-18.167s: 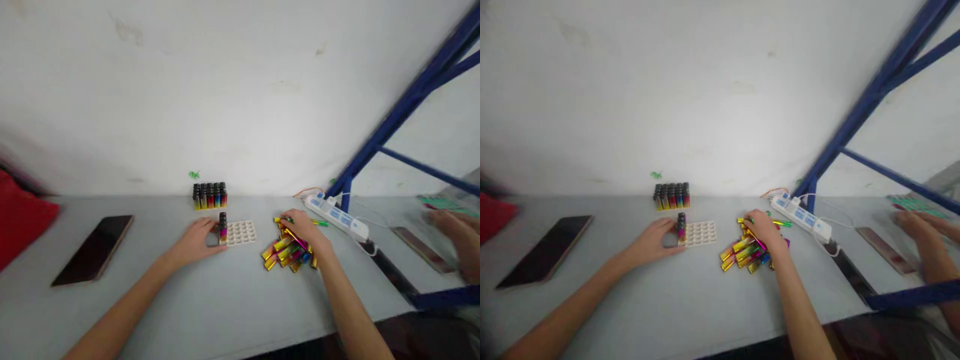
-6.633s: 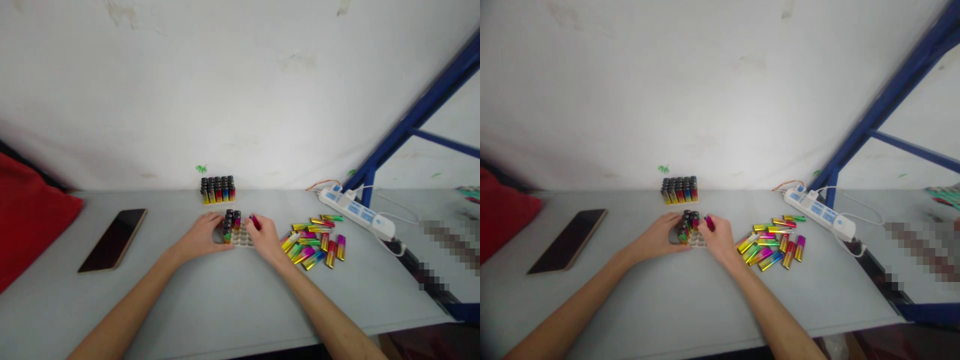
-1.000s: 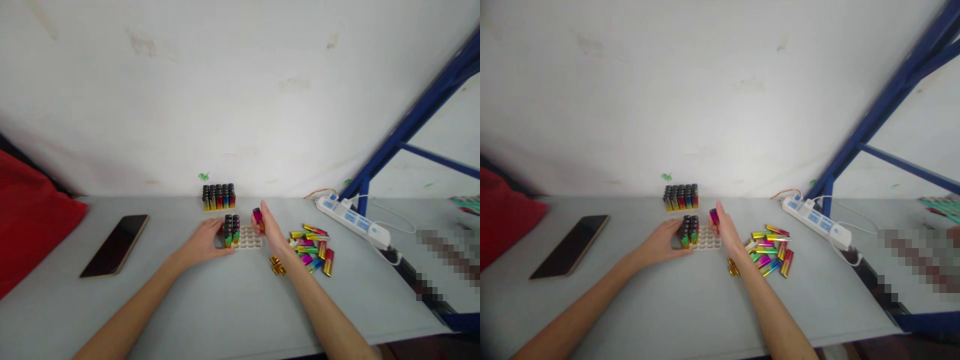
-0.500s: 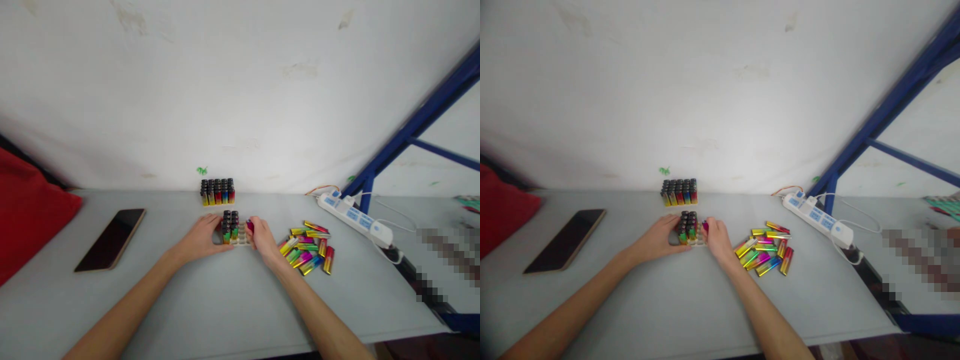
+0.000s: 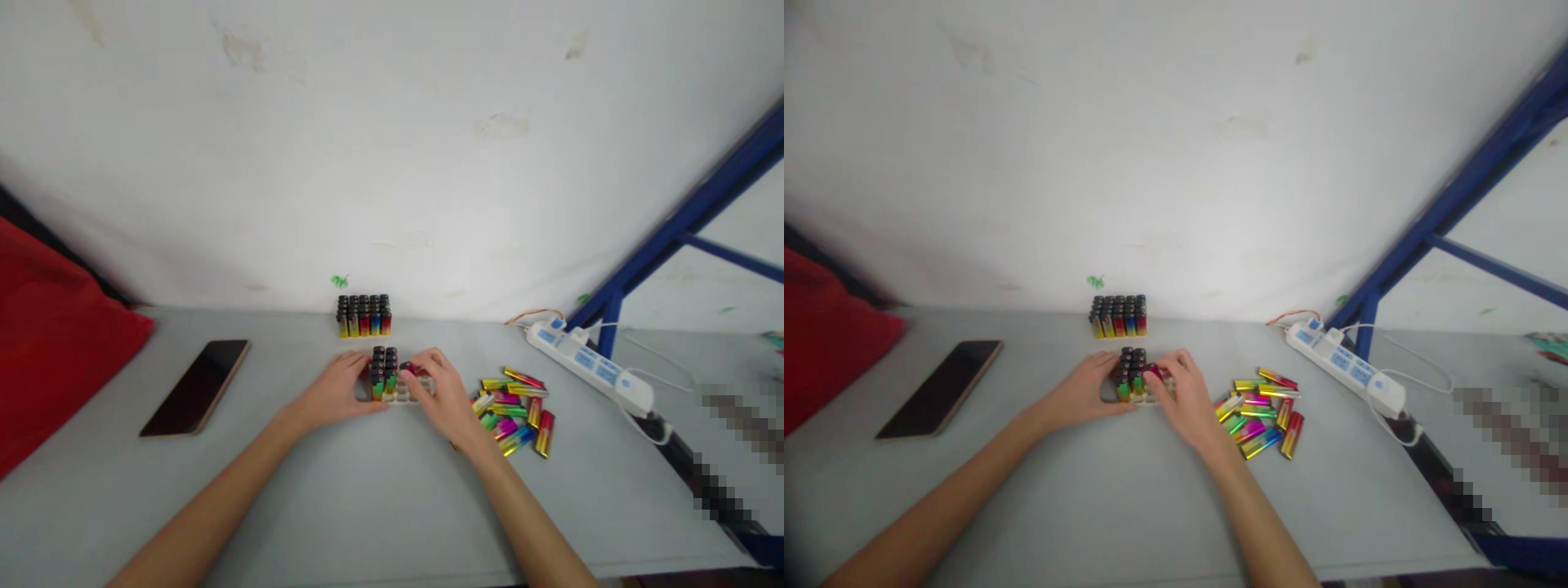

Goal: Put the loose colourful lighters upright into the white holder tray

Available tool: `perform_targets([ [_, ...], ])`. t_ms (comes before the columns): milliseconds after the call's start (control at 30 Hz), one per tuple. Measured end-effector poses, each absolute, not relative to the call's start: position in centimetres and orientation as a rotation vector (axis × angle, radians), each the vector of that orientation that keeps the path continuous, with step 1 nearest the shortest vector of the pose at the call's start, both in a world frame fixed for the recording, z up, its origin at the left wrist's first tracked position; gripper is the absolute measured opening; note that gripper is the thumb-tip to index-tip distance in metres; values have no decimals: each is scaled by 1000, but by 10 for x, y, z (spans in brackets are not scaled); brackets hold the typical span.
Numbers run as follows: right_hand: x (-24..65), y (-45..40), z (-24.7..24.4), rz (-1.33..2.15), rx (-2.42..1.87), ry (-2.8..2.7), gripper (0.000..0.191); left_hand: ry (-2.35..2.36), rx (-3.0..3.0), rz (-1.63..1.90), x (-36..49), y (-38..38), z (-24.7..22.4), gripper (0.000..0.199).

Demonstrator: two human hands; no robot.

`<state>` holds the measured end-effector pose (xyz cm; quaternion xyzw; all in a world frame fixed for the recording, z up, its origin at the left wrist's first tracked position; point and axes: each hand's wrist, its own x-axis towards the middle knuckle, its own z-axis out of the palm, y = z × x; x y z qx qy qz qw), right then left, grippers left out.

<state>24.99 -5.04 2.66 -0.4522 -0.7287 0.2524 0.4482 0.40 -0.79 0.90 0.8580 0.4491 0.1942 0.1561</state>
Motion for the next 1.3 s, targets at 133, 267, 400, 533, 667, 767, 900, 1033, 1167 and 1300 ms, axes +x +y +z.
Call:
perform_targets([
  [133,251,-53,27,613,-1101,-1903,35,1284,2450,549,3,-9,8,55],
  [267,249,-54,27,694,-1061,-1946,34,1265,2446,563,3,-9,8,56],
  [400,250,-55,25,731,-1025,-1977,38,1253,2442,554,3,-10,11,57],
  [533,253,-57,26,728,-1005,-2061,41,1241,2432,590,4,-11,13,55],
  [667,251,-53,27,610,-1084,-2163,39,1246,2443,584,4,-9,10,54],
  [767,244,-50,24,495,-1195,-2277,41,1263,2450,579,3,-7,7,55],
  [900,246,-49,26,553,-1214,-2304,49,1249,2451,587,1,-4,7,54],
  [1033,285,-47,43,423,-1417,-2039,55,1247,2436,622,0,-2,6,65],
  [1167,363,-48,52,218,-1613,-1806,38,1258,2435,619,1,-2,5,65],
  [1300,436,-58,40,180,-1705,-1849,32,1270,2444,598,-1,1,6,60],
])
